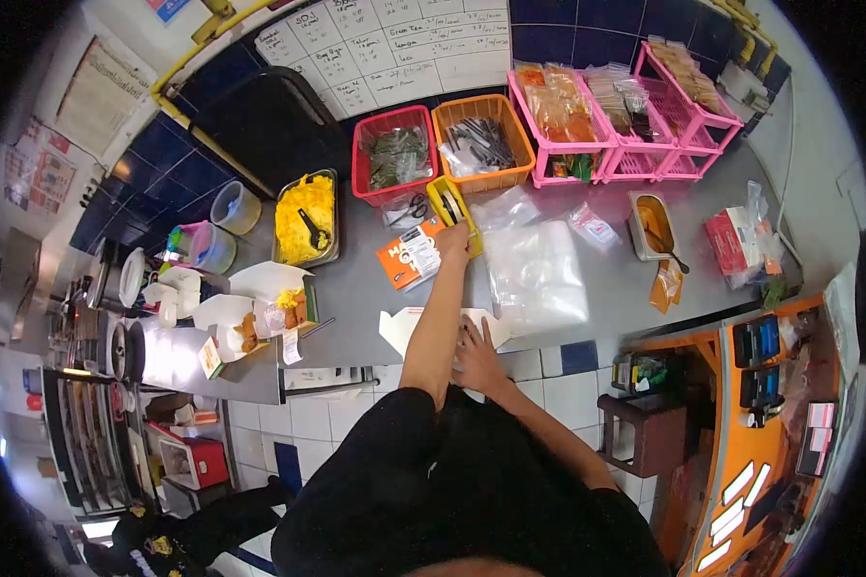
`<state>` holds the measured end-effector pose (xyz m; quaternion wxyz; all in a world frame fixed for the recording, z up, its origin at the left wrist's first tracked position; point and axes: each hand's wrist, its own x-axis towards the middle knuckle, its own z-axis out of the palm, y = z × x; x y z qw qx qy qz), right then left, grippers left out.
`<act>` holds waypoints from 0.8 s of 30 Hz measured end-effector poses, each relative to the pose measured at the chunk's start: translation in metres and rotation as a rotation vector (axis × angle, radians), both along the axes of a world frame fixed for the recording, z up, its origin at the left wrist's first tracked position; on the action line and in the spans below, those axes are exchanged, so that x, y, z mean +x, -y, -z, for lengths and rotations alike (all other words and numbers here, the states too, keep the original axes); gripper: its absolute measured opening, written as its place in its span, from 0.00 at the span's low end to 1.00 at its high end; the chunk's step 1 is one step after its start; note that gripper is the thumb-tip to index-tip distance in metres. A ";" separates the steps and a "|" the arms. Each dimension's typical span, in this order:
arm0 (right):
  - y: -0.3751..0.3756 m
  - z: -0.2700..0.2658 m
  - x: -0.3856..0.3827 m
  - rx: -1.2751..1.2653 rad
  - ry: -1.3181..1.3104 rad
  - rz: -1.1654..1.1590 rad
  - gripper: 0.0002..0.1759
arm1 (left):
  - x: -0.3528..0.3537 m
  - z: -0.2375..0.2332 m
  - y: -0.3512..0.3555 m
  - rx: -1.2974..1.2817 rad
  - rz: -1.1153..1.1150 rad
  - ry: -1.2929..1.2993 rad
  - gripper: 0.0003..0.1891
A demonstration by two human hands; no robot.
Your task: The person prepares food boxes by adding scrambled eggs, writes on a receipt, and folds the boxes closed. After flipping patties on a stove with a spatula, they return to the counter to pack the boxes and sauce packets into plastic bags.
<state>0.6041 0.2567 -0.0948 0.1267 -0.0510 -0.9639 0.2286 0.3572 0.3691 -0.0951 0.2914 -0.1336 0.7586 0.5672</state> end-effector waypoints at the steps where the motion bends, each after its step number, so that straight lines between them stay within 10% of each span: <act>1: -0.001 0.000 0.001 -0.009 -0.008 -0.007 0.33 | -0.005 0.014 -0.003 0.009 -0.055 0.034 0.17; 16: 0.001 0.023 0.002 -0.069 -0.063 -0.010 0.36 | 0.044 -0.017 0.022 0.301 -0.123 -0.099 0.10; 20: -0.002 0.023 -0.002 0.021 -0.045 -0.022 0.38 | 0.052 0.005 0.020 0.225 -0.200 0.080 0.10; 24: 0.004 0.043 -0.009 0.080 -0.013 0.021 0.39 | 0.033 0.048 0.009 -0.413 0.012 -0.308 0.26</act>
